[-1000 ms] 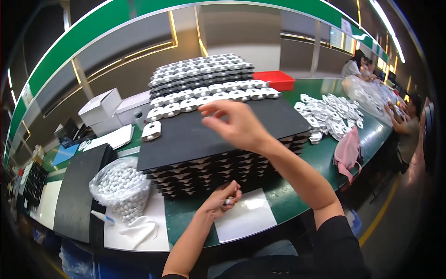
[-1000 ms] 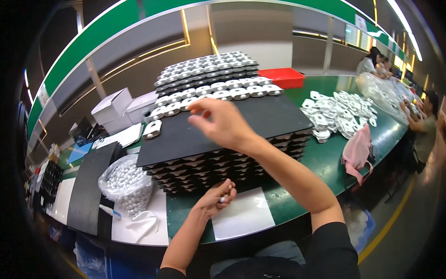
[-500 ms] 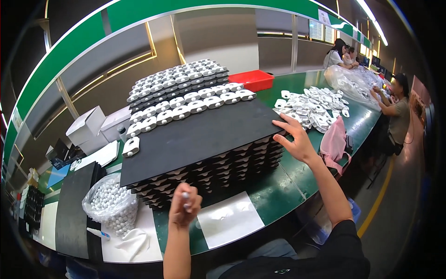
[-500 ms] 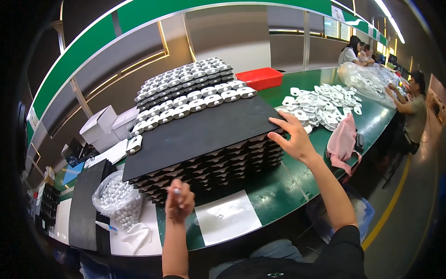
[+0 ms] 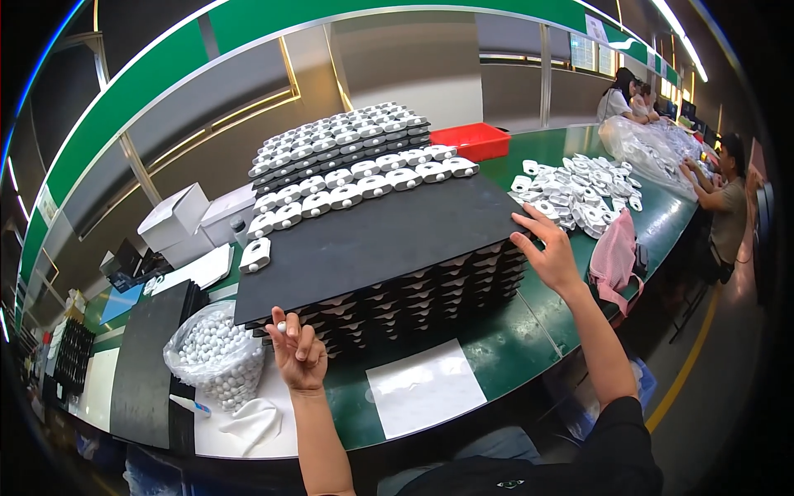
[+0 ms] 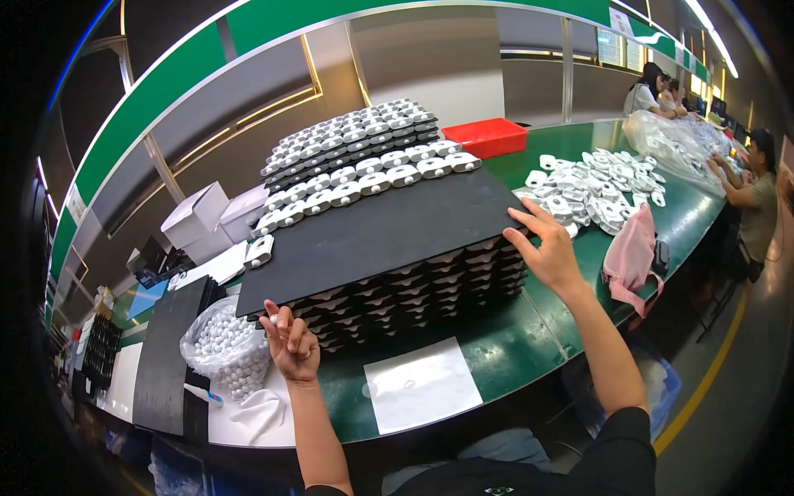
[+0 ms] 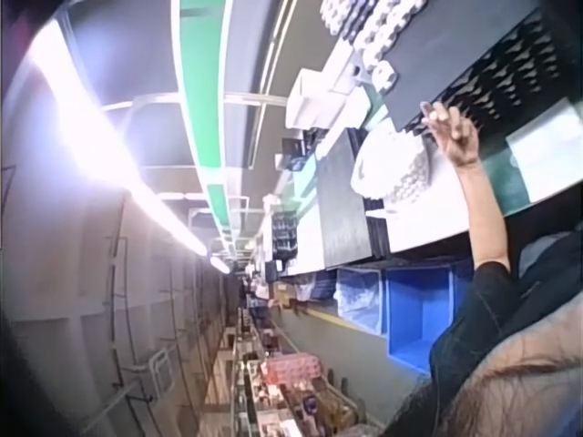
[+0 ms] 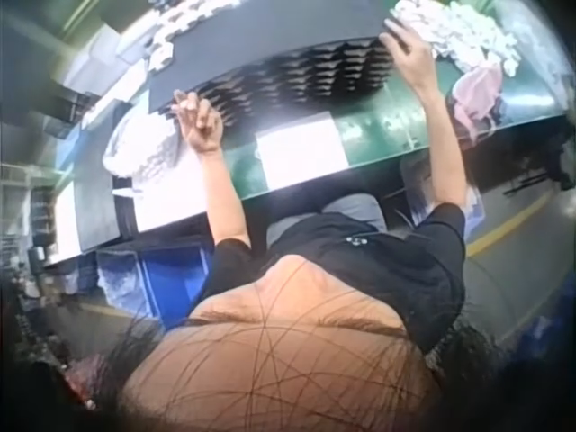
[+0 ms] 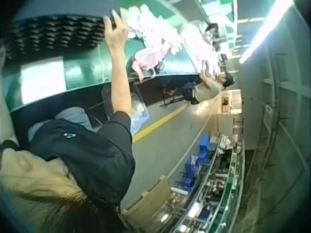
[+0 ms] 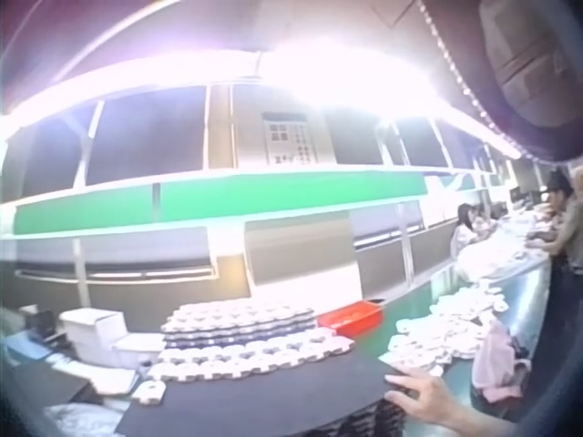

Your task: Assembling small light fixture components by fitting bulbs into plastic housings and stacking them in trays.

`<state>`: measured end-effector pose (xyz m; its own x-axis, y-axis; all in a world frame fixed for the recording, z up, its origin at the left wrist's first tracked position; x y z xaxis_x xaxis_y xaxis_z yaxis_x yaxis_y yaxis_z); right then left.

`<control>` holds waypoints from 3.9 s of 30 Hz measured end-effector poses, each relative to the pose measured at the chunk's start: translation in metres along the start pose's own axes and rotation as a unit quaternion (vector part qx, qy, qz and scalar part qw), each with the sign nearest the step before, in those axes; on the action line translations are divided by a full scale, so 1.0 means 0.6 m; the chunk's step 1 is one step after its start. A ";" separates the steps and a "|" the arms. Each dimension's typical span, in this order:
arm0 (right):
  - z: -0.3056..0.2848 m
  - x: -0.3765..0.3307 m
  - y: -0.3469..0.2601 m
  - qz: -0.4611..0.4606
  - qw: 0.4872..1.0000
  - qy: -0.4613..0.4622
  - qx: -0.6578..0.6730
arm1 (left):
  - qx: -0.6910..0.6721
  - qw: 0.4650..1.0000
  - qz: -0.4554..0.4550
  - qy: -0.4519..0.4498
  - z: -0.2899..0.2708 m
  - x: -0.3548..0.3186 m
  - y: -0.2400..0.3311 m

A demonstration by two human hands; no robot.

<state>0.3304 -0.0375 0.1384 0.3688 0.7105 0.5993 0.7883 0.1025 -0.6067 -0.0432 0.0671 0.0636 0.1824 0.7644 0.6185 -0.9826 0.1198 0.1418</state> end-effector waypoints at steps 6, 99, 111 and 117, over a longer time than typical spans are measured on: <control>-0.004 -0.001 -0.004 0.004 1.000 0.002 -0.004 | 0.003 1.000 0.004 0.014 0.006 0.001 0.000; 0.224 -0.275 -0.078 0.146 0.916 -0.269 0.258 | 0.184 0.910 -0.310 0.202 -0.039 -0.076 -0.157; 0.232 -0.279 -0.084 0.113 0.906 -0.340 0.226 | 0.207 0.906 -0.321 0.184 -0.033 -0.077 -0.160; 0.234 -0.264 -0.031 0.317 0.670 -0.237 0.627 | 0.354 0.858 -0.349 0.129 -0.021 -0.082 -0.168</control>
<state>0.1883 -0.0543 -0.0183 0.0011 0.9992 -0.0399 -0.5977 -0.0314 -0.8011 0.0464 0.0251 0.0093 0.6146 0.7888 0.0126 -0.3524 0.2602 0.8989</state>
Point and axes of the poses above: each hand's wrist, its own x-axis towards the middle knuckle, its own z-axis out of the palm, y = z × x, the point moved 5 cm from there along x, towards the middle knuckle, and after that the axes turned 8 degrees about z, right-handed, at the moved point
